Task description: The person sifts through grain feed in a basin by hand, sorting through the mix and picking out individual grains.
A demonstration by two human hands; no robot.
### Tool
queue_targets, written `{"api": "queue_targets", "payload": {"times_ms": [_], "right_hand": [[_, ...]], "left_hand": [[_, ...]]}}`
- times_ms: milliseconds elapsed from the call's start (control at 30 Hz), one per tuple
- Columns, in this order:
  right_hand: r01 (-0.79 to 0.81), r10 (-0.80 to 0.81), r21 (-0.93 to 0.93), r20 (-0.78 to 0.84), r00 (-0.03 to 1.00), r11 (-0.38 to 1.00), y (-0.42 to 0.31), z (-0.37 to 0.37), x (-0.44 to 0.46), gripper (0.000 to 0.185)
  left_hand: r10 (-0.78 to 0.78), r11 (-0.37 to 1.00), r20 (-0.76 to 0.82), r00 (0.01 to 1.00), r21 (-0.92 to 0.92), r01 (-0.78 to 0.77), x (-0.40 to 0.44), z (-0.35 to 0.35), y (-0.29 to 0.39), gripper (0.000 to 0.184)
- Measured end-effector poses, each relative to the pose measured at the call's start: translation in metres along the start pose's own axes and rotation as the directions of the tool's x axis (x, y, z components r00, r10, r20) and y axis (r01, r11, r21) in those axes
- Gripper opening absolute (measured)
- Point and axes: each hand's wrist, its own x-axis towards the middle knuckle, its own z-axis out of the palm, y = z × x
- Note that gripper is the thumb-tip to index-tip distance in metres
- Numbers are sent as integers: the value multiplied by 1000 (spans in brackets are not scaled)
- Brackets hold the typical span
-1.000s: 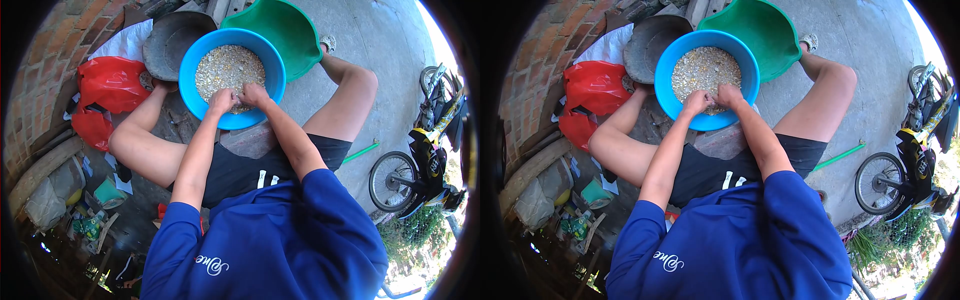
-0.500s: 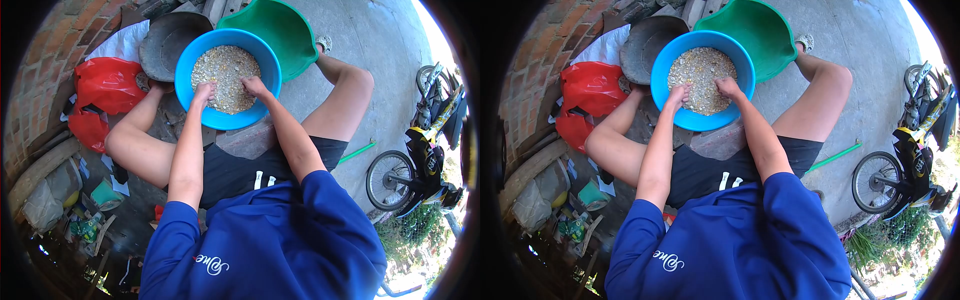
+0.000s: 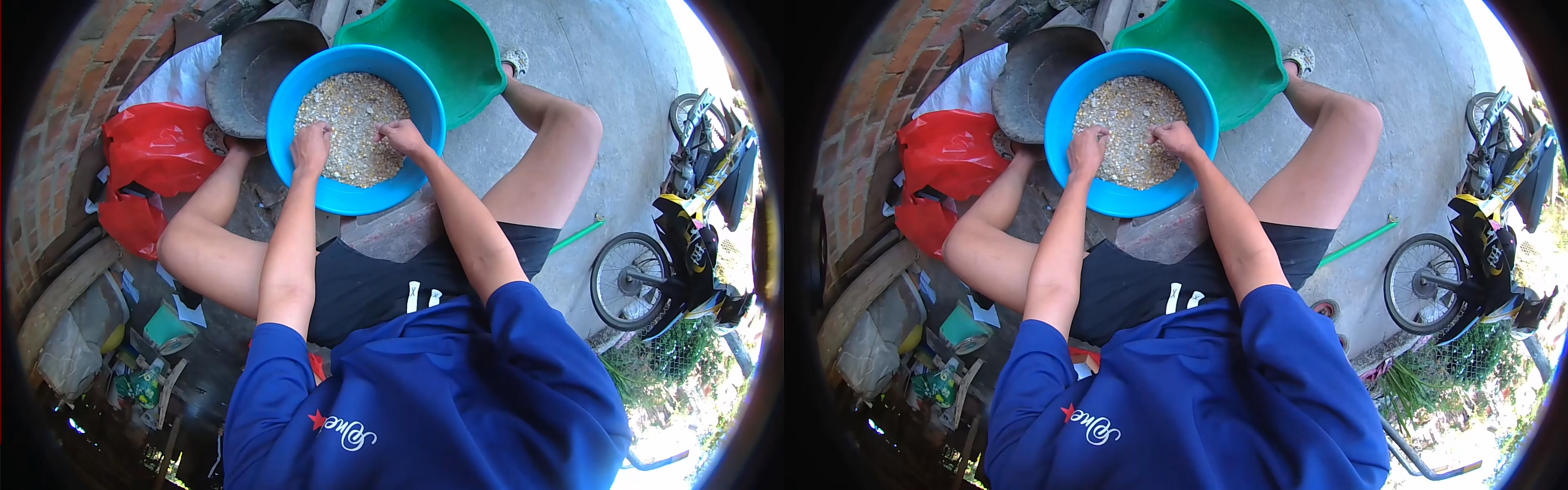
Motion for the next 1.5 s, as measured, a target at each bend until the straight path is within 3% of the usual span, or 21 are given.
{"api": "queue_targets", "payload": {"times_ms": [200, 367, 467, 567, 633, 700, 800, 900, 1033, 1133, 1200, 1233, 1300, 1333, 1367, 1500], "right_hand": [[37, -37, -11, -5, 999, 999, 6, 2, 3, 40], [-24, 24, 6, 0, 1000, 1000, 4, 3, 2, 39], [-68, 67, 56, 5, 998, 996, 3, 2, 2, 40], [-84, 85, 84, -4, 996, 993, 13, 2, 12, 41], [-68, 69, 36, -10, 998, 997, 12, 2, 11, 40], [-30, 29, -66, -11, 1000, 997, 9, 2, 9, 40], [215, -215, 5, -7, 977, 977, 29, 13, 18, 34], [-153, 51, 352, 283, 958, 924, 28, 9, 18, 31], [-167, 50, 282, 378, 924, 945, 7, 5, 9, 32], [-114, 71, 89, 388, 919, 990, 1, 6, 9, 30], [-69, 68, -12, 381, 922, 998, 6, 10, 11, 28], [71, -37, -88, 343, 939, 994, 15, 13, 14, 26], [331, -254, -250, 293, 922, 910, 28, 19, 18, 22], [343, -237, -338, 317, 918, 876, 22, 17, 13, 21], [354, -218, -422, 338, 916, 835, 16, 13, 8, 20], [325, -121, -523, 386, 915, 788, 24, 11, 9, 23]], "left_hand": [[4, 995, 16, 1000, 101, -6, 2, 18, 1, 16], [-13, 993, 64, 998, 116, 6, 4, 16, 2, 15], [-62, 998, -18, 998, 6, 62, 4, 23, 2, 17], [-57, 931, -78, 995, -364, 25, 19, 55, -20, 23], [-46, 504, 320, 946, -810, 299, 28, 46, -22, 22], [18, 75, 458, 889, -887, 455, 22, 39, -13, 21], [100, -126, 460, 882, -873, 470, 14, 12, -1, 17], [90, -237, 458, 884, -853, 466, 13, 11, -9, 12], [182, -333, 549, 816, -746, 577, 16, 19, -30, 15], [116, -237, 611, 783, -749, 619, 13, 27, -28, 20], [108, 133, 565, 818, -823, 551, 16, 33, -30, 23], [112, 314, 542, 833, -815, 487, 15, 37, -31, 24], [84, 732, 370, 925, -653, 195, 8, 51, -25, 24], [108, 875, 280, 954, -482, 43, 1, 49, -15, 23], [15, 931, 354, 935, -347, 116, 0, 43, -10, 18], [74, 936, 365, 928, -348, 62, 3, 61, -29, 17]]}}
